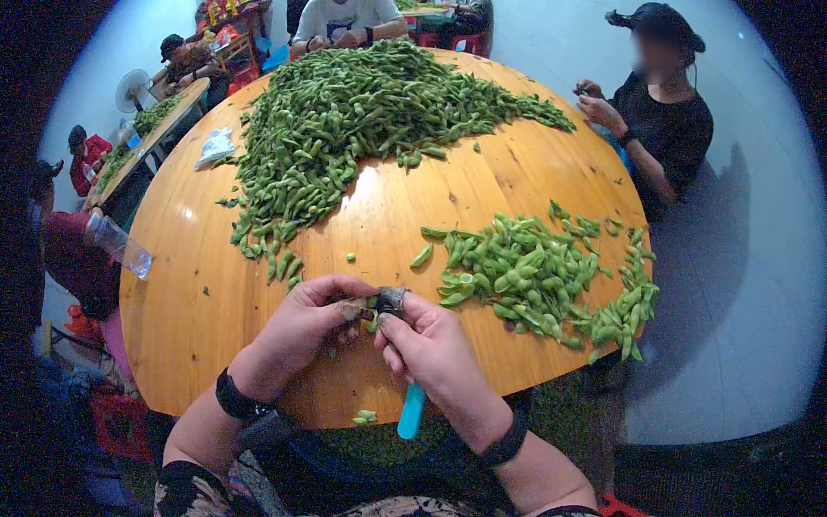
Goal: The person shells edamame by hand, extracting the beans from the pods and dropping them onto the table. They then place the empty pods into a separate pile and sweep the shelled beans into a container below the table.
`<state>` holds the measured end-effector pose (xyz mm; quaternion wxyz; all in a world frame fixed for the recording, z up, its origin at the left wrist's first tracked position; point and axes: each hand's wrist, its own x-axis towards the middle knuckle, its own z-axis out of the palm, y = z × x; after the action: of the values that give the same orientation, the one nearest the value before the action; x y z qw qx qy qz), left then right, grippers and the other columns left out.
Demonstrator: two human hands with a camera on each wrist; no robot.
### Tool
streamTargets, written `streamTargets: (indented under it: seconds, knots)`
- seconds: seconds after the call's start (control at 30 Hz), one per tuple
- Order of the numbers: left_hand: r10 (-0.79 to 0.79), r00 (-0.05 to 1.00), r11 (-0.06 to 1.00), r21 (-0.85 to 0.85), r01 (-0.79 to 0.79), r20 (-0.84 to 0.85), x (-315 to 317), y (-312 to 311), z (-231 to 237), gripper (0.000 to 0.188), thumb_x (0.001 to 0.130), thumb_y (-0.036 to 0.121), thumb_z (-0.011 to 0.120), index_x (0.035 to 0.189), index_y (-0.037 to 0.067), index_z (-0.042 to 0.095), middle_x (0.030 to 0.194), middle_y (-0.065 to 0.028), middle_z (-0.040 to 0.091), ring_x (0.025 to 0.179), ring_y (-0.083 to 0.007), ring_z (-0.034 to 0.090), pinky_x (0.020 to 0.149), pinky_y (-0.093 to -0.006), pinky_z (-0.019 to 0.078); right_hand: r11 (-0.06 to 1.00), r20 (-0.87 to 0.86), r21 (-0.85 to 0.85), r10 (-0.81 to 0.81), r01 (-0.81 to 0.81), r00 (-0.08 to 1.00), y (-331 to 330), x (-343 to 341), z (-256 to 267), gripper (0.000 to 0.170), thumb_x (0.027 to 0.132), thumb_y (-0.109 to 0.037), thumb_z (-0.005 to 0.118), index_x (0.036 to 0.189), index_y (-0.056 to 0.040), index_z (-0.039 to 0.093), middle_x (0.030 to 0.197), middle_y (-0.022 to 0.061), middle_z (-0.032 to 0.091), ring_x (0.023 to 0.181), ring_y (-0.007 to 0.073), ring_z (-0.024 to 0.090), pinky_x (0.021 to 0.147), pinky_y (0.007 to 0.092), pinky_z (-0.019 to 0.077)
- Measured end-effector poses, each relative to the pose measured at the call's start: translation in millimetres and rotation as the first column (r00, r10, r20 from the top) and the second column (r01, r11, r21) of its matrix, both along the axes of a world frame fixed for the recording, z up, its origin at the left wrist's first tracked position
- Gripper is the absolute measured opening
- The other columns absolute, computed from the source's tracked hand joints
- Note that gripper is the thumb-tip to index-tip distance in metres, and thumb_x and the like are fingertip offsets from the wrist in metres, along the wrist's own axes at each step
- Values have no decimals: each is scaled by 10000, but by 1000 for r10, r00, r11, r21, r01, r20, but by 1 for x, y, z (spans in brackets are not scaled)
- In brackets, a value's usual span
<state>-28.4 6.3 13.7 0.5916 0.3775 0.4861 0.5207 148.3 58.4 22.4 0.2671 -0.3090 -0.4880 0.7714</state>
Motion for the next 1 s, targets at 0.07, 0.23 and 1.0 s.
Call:
streamTargets:
  seconds: [0.07, 0.23, 1.0]
  knots:
    - [4, 1000, 1000, -12, -4, 28, 0, 0, 0, 241, 891, 137, 594, 1110, 38, 613, 862, 11, 624, 691, -39, 558, 608, -172, 445, 1000, -2, 7, 9, -9, 1000, 1, 1, 1, 116, 930, -114, 507, 962, -28, 578, 691, -14, 576, 447, 19, 477, 368, 160, 317]
    - [49, 998, 999, 8, -49, 50, 0, 0, 1, 223, 876, 108, 607, 1079, 14, 607, 951, -29, 634, 778, -78, 586, 686, -202, 487, 999, 38, 13, 29, -29, 999, 0, 3, 12, 117, 932, -116, 506, 966, -29, 576, 687, -19, 569, 441, 19, 470, 364, 162, 310]
    - [93, 994, 995, 14, -94, 49, 2, 0, 1, 222, 882, 83, 586, 1098, 40, 610, 930, -12, 630, 717, -52, 564, 651, -186, 470, 999, 1, 42, -2, 2, 1000, -3, -3, 7, 193, 929, -88, 498, 1091, -8, 567, 683, -20, 558, 442, 15, 456, 385, 159, 318]
